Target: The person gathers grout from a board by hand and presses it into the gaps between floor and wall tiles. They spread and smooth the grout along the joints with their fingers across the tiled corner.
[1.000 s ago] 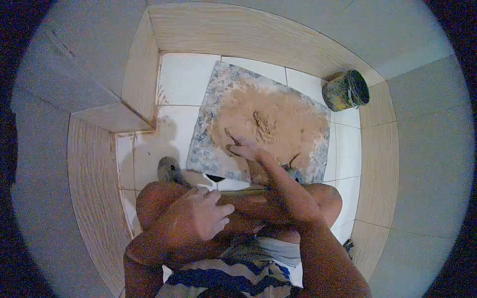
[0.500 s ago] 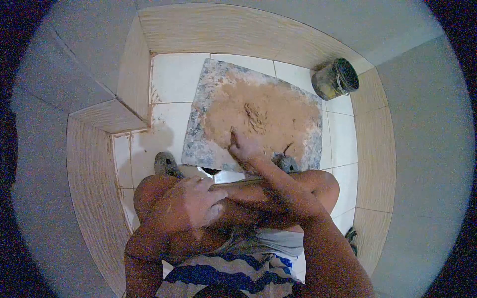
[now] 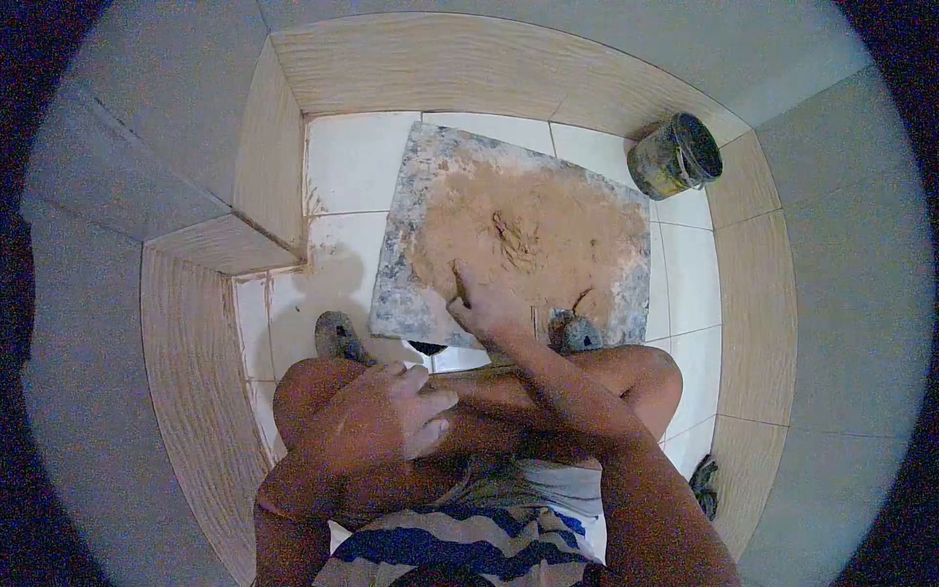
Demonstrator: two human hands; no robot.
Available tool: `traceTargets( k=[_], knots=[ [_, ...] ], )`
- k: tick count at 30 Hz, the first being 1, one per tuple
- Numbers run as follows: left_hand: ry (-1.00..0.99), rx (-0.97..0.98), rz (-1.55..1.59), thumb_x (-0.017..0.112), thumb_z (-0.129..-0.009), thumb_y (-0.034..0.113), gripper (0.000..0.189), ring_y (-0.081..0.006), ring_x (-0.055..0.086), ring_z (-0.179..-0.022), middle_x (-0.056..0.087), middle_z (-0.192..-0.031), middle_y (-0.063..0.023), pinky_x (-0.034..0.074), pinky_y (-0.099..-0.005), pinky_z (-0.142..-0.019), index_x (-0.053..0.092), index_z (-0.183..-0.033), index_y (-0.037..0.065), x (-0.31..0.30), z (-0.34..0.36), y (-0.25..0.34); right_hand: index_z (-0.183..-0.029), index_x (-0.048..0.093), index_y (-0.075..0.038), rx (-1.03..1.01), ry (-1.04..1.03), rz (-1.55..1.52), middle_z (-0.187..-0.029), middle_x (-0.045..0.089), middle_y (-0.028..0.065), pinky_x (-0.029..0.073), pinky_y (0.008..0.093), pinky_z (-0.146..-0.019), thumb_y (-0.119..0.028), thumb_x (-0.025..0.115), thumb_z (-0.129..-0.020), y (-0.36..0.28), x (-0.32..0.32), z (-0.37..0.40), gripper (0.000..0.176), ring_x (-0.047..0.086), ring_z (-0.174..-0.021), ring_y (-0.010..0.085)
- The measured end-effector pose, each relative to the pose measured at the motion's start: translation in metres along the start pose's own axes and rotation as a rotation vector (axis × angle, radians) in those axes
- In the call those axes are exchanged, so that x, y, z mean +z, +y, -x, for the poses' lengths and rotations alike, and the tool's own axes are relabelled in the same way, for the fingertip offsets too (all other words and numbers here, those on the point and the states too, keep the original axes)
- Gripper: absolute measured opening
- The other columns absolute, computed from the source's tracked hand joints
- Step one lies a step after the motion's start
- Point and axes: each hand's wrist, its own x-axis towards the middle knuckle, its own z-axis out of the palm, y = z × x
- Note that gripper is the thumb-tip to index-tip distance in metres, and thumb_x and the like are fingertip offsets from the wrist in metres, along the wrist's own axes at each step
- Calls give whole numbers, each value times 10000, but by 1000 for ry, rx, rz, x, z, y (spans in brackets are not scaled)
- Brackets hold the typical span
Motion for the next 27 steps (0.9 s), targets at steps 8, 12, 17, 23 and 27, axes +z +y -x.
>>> traceTargets(
  k=[8,12,17,23,27],
  knots=[
    [-24,34,-23,555,-846,254,213,-315,570,-832,555,-859,-155,458,-424,-751,591,-933,63,-13,4,8,-1285,430,-45,-47,-91,-179,-883,640,184,480,411,-699,-282,532,-844,-24,-31,7,511,615,-782,325],
    [9,90,3,542,-852,242,197,-295,559,-794,548,-838,-135,456,-417,-725,587,-920,63,-12,4,7,-1059,558,-56,33,-139,-781,-699,527,-16,406,279,-583,-295,555,-857,19,-30,-34,312,477,-623,113],
    [-68,89,-38,540,-853,251,220,-300,559,-797,542,-822,-128,464,-432,-695,588,-967,69,-6,2,4,-1117,519,-49,-347,213,-149,-856,540,95,440,372,-699,-263,553,-854,-5,-78,-128,341,540,-804,221],
    [-85,112,-20,513,-861,261,282,-320,563,-812,546,-848,-138,474,-454,-683,580,-1055,68,-3,0,-6,-1362,335,-114,-443,346,743,-1061,590,181,468,439,-765,-287,594,-829,-53,-117,-269,618,581,-983,302],
    [-44,78,4,489,-872,231,290,-299,563,-871,568,-912,-147,465,-452,-740,586,-1082,55,-13,-2,-10,-1390,298,-156,-607,233,1068,-962,631,129,493,432,-671,-227,588,-839,-73,-112,-331,626,632,-869,269]
  ],
)
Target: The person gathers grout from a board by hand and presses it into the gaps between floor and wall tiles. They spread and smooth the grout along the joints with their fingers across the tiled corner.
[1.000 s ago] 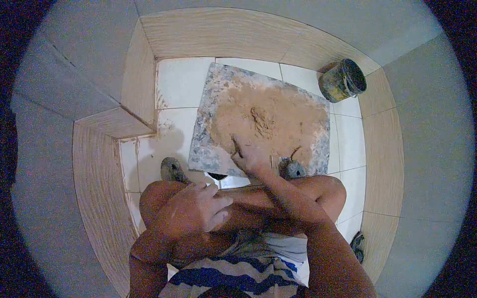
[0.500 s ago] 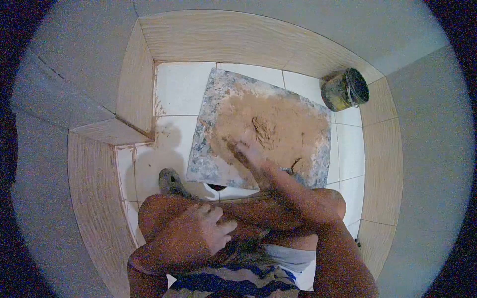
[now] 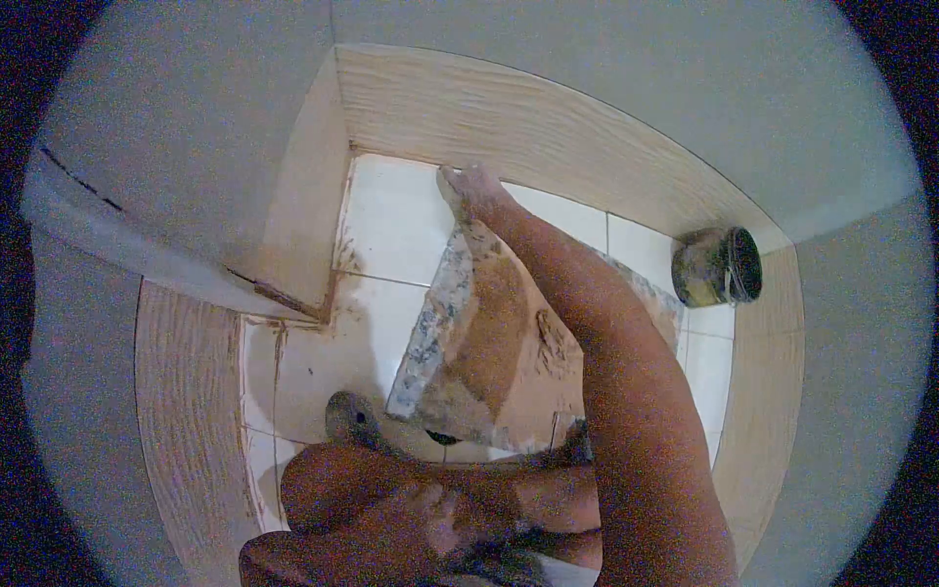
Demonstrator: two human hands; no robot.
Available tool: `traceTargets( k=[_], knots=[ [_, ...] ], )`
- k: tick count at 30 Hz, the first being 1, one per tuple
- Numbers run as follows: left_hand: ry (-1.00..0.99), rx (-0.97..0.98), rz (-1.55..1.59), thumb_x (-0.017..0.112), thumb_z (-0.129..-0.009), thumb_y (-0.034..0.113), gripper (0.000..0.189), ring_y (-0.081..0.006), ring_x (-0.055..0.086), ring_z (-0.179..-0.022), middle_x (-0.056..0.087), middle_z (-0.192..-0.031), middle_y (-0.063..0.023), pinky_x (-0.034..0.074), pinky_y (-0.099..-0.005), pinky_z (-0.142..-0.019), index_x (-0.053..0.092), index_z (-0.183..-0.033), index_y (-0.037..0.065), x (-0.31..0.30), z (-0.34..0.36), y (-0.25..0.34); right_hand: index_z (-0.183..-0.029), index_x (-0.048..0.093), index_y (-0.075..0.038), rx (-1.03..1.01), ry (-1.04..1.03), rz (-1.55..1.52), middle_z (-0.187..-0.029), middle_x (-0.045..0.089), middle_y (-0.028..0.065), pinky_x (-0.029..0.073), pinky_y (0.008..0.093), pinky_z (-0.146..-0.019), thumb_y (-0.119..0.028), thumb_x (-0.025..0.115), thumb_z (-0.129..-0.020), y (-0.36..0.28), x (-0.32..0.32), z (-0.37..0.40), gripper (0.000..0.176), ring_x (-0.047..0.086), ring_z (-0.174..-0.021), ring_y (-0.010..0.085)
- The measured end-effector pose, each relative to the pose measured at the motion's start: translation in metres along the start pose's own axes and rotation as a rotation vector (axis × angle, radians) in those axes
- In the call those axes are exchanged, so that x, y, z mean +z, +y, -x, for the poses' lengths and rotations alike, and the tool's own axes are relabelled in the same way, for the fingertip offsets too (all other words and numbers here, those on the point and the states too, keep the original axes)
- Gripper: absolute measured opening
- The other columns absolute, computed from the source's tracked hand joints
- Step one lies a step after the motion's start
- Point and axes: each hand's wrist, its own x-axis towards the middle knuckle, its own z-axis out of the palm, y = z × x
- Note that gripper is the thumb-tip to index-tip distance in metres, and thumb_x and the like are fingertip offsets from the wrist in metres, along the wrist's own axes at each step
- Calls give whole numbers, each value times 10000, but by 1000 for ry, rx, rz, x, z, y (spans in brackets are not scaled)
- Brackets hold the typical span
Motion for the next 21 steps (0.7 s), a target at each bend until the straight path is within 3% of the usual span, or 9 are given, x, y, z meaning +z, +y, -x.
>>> traceTargets(
  k=[4,6,9,13,15,16,18,21],
  knots=[
    [-4,-20,42,463,-892,185,296,-268,560,-951,599,-988,-154,449,-445,-813,592,-1111,32,-8,-1,2,-1398,282,-152,30,-107,-189,-875,662,79,497,420,-588,-201,543,-872,-9,0,-42,589,659,-766,270],
    [129,-86,150,485,-861,188,300,-271,547,-920,591,-941,-148,440,-437,-785,598,-1100,48,-3,0,3,-1413,261,-142,-8,-129,115,-840,682,57,500,410,-561,-172,510,-893,-14,-2,-48,577,671,-713,276],
    [107,-78,69,487,-858,180,261,-273,554,-883,588,-913,-137,443,-432,-753,611,-1044,45,-6,-1,2,-1440,212,-138,-18,-296,117,-933,681,97,500,430,-572,-145,522,-884,-16,-2,-68,636,673,-754,278],
    [26,-124,180,482,-861,168,222,-265,554,-861,586,-908,-135,444,-417,-735,617,-980,39,-7,-3,3,-1438,198,-113,-35,-297,76,-992,664,148,506,427,-626,-143,556,-856,-8,15,-63,685,660,-858,304],
    [105,-83,139,479,-861,158,207,-260,552,-864,585,-911,-130,444,-400,-748,616,-951,31,-6,0,3,-1447,158,-84,-208,-95,-51,-1006,646,191,507,400,-702,-159,584,-828,13,27,-59,754,625,-960,322],
    [104,-83,141,479,-861,158,207,-260,552,-864,585,-911,-130,444,-400,-748,616,-951,31,-8,-1,3,-1447,158,-84,-209,-96,-53,-1006,646,191,507,400,-702,-159,584,-828,19,30,-56,754,625,-960,322],
    [-23,-124,104,501,-850,178,217,-268,546,-882,581,-916,-143,437,-400,-769,615,-955,25,-14,-2,3,-1447,139,-62,-5,-398,-616,-1008,636,204,496,393,-760,-158,585,-811,33,24,-47,783,602,-988,328],
    [-4,-111,121,502,-850,180,219,-270,546,-883,581,-918,-144,437,-401,-771,615,-956,25,-16,-3,1,-1456,90,-74,-30,-371,-379,-1029,630,185,488,422,-760,-172,586,-806,84,148,-54,824,612,-936,324]
  ],
)
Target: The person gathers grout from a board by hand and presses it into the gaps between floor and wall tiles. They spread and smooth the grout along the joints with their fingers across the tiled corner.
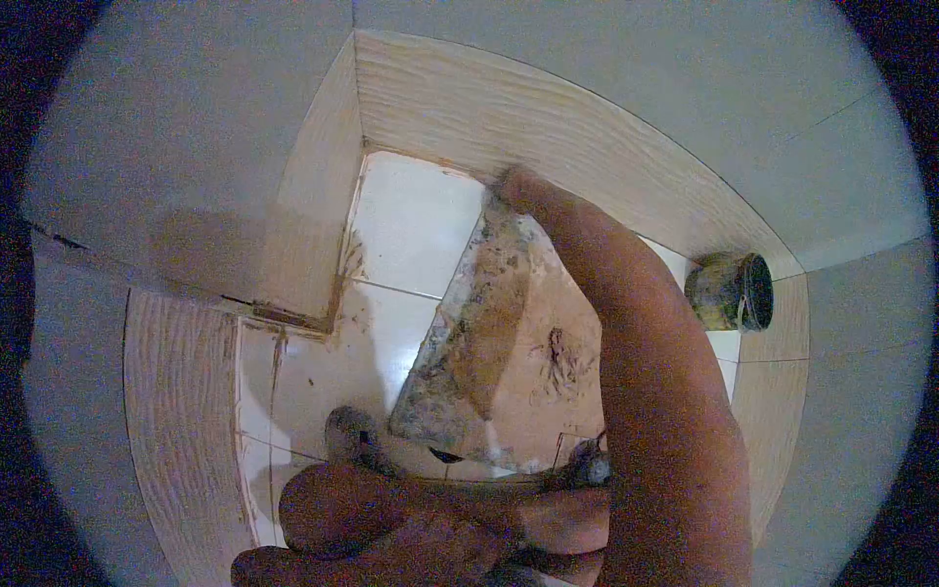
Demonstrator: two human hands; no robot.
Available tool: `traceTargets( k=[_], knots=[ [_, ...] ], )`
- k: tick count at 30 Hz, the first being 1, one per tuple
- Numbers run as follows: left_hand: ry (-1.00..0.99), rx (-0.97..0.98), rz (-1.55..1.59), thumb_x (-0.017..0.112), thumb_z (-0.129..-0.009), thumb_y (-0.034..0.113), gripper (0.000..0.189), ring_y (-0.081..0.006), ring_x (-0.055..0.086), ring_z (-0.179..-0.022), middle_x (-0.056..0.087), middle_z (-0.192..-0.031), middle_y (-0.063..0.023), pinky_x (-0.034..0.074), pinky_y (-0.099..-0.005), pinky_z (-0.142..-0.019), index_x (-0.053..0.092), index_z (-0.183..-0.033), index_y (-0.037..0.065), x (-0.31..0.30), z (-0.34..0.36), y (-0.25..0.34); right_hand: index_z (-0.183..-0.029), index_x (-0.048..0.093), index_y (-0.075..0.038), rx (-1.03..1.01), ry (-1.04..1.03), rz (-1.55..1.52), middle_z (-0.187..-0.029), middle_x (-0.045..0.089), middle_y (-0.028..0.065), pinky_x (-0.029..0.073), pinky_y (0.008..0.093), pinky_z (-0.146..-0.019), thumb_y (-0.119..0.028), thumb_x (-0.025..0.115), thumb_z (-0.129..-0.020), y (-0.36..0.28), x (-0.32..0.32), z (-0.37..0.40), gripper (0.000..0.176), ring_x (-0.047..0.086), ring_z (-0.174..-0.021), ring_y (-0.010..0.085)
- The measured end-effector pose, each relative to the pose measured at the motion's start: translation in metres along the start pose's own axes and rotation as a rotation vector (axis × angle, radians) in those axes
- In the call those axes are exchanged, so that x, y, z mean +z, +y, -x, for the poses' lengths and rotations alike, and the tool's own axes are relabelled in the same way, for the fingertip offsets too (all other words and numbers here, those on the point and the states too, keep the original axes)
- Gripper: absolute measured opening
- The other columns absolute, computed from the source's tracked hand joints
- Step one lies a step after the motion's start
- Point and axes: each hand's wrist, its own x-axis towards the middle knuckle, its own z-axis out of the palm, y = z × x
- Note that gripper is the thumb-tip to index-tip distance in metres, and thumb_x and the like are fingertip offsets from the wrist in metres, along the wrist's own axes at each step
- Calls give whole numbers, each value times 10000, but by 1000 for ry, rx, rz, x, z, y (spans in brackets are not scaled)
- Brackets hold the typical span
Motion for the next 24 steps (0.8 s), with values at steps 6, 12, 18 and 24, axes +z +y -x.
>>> traceTargets(
  k=[6,12,18,24],
  knots=[
    [9,11,1,505,-849,184,223,-273,546,-884,580,-921,-147,436,-404,-774,614,-959,24,3,0,0,-1270,512,-78,-164,334,312,-1012,637,135,488,427,-754,-215,607,-785,-60,-62,109,513,613,-914,319],
    [13,11,1,507,-848,187,227,-276,546,-886,580,-924,-149,435,-406,-778,614,-963,23,2,-2,-2,-937,625,-75,-114,188,331,-945,646,125,485,441,-751,-169,599,-756,-75,-90,72,205,606,-925,317],
    [27,-2,10,510,-847,191,231,-279,546,-888,579,-926,-152,434,-409,-782,614,-966,22,0,-3,-3,-980,621,-113,-27,161,307,-931,662,104,496,458,-750,-199,579,-791,-92,-121,114,211,635,-837,320],
    [30,7,23,513,-846,194,235,-282,546,-889,579,-929,-155,433,-412,-785,614,-969,21,1,-2,-3,-1271,421,-79,206,82,108,-954,635,186,493,448,-749,-246,619,-761,-89,-75,114,572,613,-918,356]
  ],
)
